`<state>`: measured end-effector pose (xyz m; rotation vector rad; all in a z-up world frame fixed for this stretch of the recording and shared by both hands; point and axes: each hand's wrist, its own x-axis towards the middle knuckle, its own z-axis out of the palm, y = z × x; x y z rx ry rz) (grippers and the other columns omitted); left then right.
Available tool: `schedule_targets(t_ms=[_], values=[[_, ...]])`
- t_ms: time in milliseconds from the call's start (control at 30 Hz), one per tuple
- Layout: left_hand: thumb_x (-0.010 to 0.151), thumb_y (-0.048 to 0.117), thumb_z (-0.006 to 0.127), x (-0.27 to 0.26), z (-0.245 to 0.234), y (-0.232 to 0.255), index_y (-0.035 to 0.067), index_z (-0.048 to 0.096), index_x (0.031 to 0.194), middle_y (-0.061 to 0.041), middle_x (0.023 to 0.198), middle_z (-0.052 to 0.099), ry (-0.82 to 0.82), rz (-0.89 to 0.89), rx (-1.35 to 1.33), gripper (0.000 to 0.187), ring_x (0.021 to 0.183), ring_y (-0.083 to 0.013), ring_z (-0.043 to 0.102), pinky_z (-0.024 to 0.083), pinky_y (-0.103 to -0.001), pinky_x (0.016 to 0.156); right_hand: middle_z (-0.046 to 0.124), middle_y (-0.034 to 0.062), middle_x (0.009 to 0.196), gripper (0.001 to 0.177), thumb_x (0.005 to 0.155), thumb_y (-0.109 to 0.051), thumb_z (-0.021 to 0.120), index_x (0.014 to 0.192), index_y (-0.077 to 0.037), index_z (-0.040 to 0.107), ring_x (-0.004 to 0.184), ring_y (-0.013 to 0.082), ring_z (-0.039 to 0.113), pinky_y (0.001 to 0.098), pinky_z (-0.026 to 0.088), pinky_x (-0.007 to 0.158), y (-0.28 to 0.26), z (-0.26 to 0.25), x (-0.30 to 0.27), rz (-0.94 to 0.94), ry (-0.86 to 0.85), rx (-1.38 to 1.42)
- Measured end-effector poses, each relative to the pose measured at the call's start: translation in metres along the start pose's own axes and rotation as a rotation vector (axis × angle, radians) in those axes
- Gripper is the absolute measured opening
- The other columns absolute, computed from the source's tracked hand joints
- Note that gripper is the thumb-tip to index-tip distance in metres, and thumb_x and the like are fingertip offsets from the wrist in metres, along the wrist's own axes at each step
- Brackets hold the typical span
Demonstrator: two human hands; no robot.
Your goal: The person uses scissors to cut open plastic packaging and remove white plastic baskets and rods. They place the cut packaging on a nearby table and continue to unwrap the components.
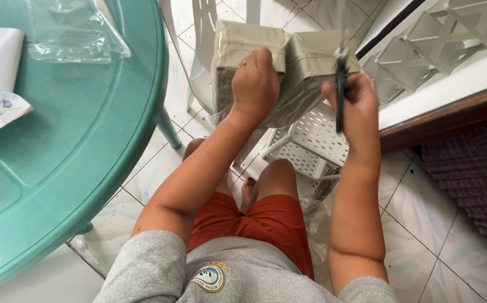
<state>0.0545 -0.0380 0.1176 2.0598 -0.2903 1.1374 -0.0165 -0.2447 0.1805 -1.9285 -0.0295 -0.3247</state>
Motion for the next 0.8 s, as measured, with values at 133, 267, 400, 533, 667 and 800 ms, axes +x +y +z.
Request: schedule_targets(t_ms=[133, 267, 400, 533, 667, 800], values=[[0.090, 0.002, 0.061, 0.021, 0.012, 0.003, 0.014, 0.053, 0.110, -0.008, 0.085, 0.070, 0.029, -0.193, -0.149, 0.024, 0.075, -0.0333, 0.070, 0.051, -0.045, 0.063, 0.067, 0.0027, 0.100, 0.055, 0.090, -0.031, 0.097, 0.108, -0.008, 0.050, 0.088, 0.0118, 0.065, 0.0264, 0.054, 0.072, 0.001, 0.026, 0.046, -0.260, 0.159, -0.198], [0.093, 0.004, 0.060, 0.036, 0.019, -0.008, 0.012, 0.048, 0.114, -0.005, 0.068, 0.066, -0.020, -0.398, -0.206, 0.025, 0.061, -0.0257, 0.068, 0.049, -0.044, 0.058, 0.068, -0.0008, 0.097, 0.059, 0.081, -0.031, 0.098, 0.106, -0.013, 0.048, 0.090, 0.0169, 0.068, 0.0459, 0.047, 0.093, 0.012, 0.090, 0.083, -0.378, 0.164, -0.273], [0.087, 0.000, 0.058, 0.056, 0.020, -0.036, 0.010, 0.048, 0.113, -0.008, 0.069, 0.066, -0.003, -0.614, -0.578, 0.030, 0.061, -0.0245, 0.070, 0.053, -0.042, 0.056, 0.071, -0.0053, 0.085, 0.058, 0.075, -0.032, 0.096, 0.102, -0.015, 0.047, 0.085, 0.0193, 0.071, 0.0640, 0.021, 0.112, 0.020, 0.121, 0.101, -0.328, 0.231, -0.386], [0.080, -0.007, 0.051, 0.079, 0.020, -0.070, 0.004, 0.049, 0.116, -0.013, 0.076, 0.064, -0.008, -0.801, -0.934, 0.037, 0.062, -0.0267, 0.063, 0.049, -0.047, 0.054, 0.069, -0.0053, 0.087, 0.057, 0.075, -0.034, 0.094, 0.104, -0.017, 0.048, 0.091, 0.0201, 0.067, 0.0556, 0.027, 0.110, 0.028, 0.121, 0.097, -0.320, 0.250, -0.436], [0.088, 0.014, 0.065, 0.083, 0.019, -0.078, 0.009, 0.063, 0.111, -0.014, 0.085, 0.071, -0.323, -0.357, -0.002, 0.024, 0.080, -0.0303, 0.071, 0.053, -0.044, 0.075, 0.070, -0.0057, 0.094, 0.058, 0.073, -0.034, 0.093, 0.106, -0.016, 0.048, 0.099, 0.0216, 0.064, 0.0492, 0.028, 0.102, 0.028, 0.114, 0.100, -0.348, 0.230, -0.453], [0.083, 0.032, 0.074, 0.077, 0.001, -0.076, 0.014, 0.072, 0.094, -0.019, 0.098, 0.067, -0.275, 0.144, 0.472, 0.022, 0.096, -0.0442, 0.070, 0.052, -0.059, 0.077, 0.068, -0.0032, 0.095, 0.056, 0.074, -0.034, 0.092, 0.108, -0.017, 0.050, 0.099, 0.0213, 0.063, 0.0453, 0.028, 0.100, 0.030, 0.113, 0.100, -0.290, 0.165, -0.471]])
